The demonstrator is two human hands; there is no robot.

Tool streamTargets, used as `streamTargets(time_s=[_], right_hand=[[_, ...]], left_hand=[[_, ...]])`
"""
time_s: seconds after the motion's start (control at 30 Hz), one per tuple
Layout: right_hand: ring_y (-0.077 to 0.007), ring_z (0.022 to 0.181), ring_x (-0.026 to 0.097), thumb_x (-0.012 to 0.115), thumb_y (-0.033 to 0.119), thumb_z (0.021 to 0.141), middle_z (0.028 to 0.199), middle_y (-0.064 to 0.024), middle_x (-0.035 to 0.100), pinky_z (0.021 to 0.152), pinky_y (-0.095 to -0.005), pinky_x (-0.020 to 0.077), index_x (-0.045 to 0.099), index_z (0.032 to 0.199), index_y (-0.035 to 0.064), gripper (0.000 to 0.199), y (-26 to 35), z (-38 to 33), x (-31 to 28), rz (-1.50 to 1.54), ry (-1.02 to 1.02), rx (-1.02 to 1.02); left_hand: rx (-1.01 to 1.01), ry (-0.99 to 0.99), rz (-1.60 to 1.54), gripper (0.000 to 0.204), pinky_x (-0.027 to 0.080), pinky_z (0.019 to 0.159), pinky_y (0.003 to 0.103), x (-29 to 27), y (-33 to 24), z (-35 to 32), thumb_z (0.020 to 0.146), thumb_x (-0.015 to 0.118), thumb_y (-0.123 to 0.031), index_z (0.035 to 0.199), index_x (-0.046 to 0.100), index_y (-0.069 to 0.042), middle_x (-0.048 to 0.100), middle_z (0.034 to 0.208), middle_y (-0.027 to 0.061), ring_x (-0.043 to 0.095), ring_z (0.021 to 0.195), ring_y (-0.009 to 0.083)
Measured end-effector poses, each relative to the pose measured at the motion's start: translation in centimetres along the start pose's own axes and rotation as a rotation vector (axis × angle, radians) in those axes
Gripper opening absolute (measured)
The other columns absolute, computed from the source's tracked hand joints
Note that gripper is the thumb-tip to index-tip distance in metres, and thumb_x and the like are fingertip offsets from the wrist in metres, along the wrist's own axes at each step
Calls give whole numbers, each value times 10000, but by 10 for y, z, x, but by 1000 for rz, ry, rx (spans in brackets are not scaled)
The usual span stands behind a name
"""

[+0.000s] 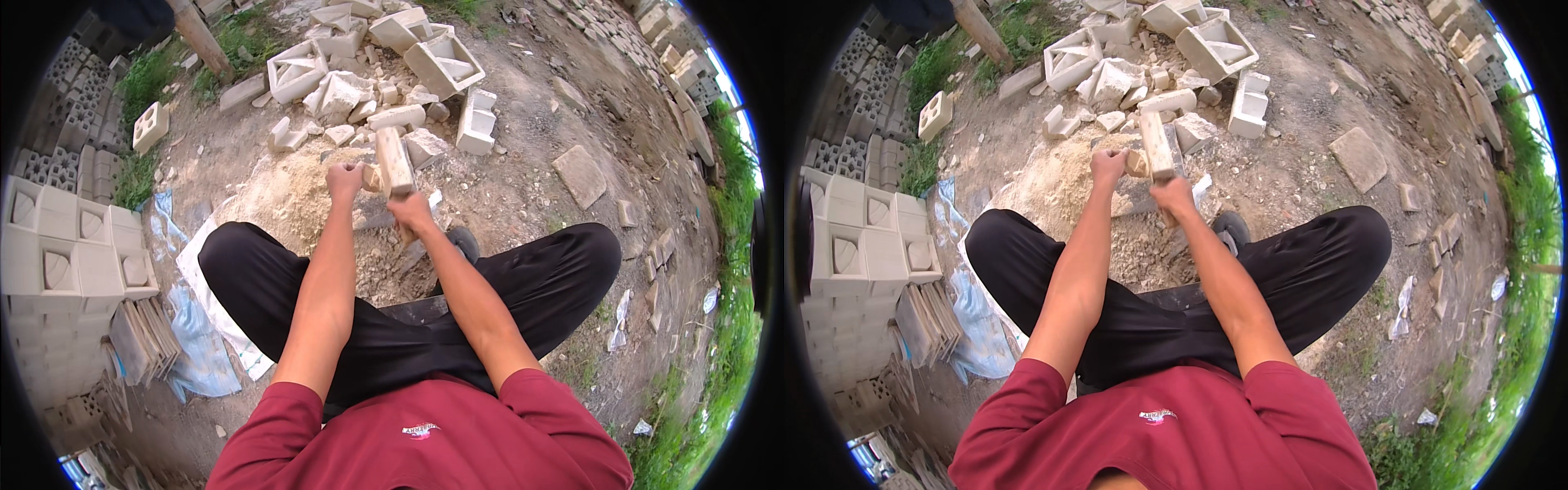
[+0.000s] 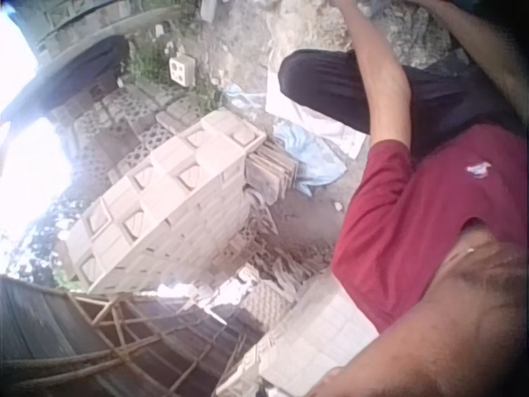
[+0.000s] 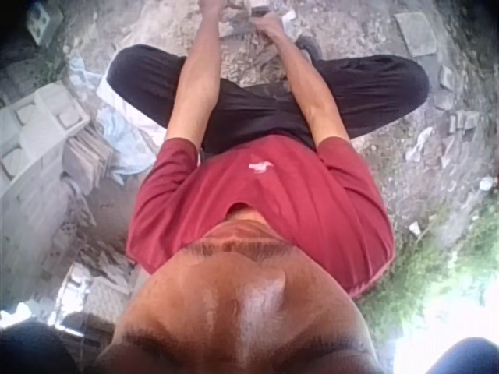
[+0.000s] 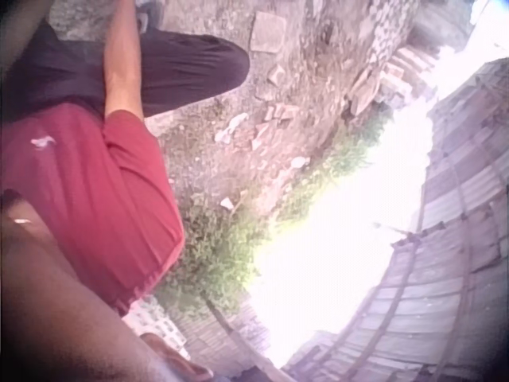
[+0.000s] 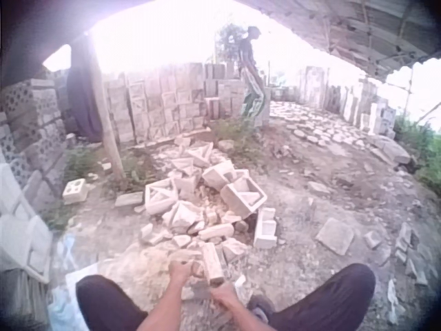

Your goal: The person shapes a stone block by striking a large stone piece with a wooden mallet while holding a smaller stone fragment to chip away material, creating stone dust and debris.

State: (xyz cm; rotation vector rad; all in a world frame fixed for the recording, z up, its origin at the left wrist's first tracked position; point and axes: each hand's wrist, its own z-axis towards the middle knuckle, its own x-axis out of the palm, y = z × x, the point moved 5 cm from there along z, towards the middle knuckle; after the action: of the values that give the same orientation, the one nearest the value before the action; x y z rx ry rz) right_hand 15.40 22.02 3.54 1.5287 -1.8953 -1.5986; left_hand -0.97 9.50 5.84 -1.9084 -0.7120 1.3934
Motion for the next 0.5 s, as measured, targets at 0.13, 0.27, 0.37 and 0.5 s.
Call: streamTargets(time_s=[0.13,0.27,0.37,0.5], right_hand=[[-187,495,636,722,174,697,629,-110,647,459,-328,515,661,809,-69,275,37,0,-6,154,33,-43],[-196,489,635,729,182,698,628,-115,649,464,-331,518,663,762,-76,274,14,5,-5,61,12,24],[-197,505,648,733,190,709,644,-121,661,481,-338,527,665,755,-77,280,-3,-3,9,-44,82,89],[-258,616,690,736,257,682,700,-171,688,601,-352,554,678,809,-84,368,-41,13,8,-109,41,80]], left_hand=[[146,-149,91,274,534,714,407,-19,14,-5,833,677,-278,830,742,-12,707,779,190,699,758,353],[57,57,229,314,524,766,419,-17,34,0,862,642,-296,972,727,-15,704,925,214,684,849,370],[128,0,190,411,507,859,413,-8,43,-10,859,646,-329,1109,683,-4,669,1067,251,654,986,377],[351,88,441,601,461,948,425,32,15,-18,828,692,-360,1276,557,17,565,1257,268,556,1161,372]])
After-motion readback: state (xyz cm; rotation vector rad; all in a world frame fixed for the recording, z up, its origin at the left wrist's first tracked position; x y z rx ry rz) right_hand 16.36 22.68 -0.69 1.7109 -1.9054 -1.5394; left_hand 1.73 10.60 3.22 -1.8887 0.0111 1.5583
